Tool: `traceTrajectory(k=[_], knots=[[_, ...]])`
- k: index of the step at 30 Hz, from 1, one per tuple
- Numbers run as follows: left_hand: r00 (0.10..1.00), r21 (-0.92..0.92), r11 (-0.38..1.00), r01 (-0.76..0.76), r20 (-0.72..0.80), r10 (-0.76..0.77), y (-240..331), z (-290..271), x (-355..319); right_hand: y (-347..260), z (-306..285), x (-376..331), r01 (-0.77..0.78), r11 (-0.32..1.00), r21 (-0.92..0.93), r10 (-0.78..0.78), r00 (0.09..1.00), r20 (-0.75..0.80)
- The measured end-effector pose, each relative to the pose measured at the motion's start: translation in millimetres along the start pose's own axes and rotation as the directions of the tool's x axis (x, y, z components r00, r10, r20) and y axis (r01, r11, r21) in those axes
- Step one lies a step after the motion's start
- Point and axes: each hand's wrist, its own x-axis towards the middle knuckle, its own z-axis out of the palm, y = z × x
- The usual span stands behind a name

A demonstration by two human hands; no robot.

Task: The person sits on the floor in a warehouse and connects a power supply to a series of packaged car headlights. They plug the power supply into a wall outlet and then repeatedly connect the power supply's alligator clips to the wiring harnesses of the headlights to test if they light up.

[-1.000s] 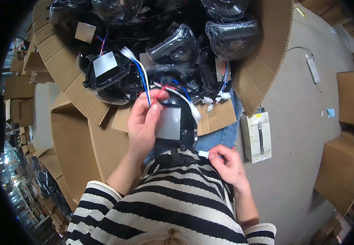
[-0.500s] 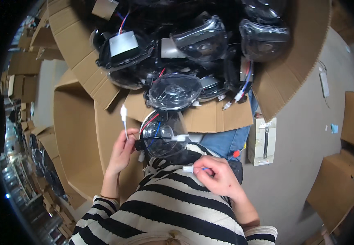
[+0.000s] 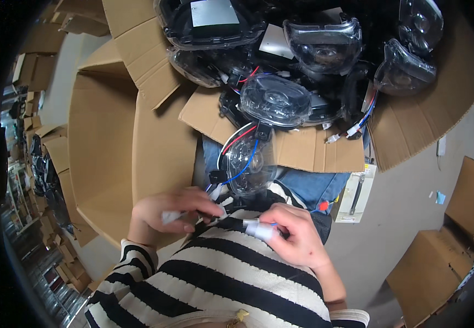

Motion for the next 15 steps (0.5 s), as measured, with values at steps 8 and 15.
traceTrajectory(k=[8,15], knots=[[0.967,-0.025,0.976,0.216,-0.133,-0.218,2.4,3.6,10.5,-6.5,-10.5,-4.7,0.056,0.998,0.001,-0.055,0.979,-0.196],[0.999,-0.023,1.0,-0.011,0.039,0.012,-5.8,-0.7,29.7,-20.1,-12.1,24.3,0.198,0.975,-0.097,-0.2,0.98,-0.009]])
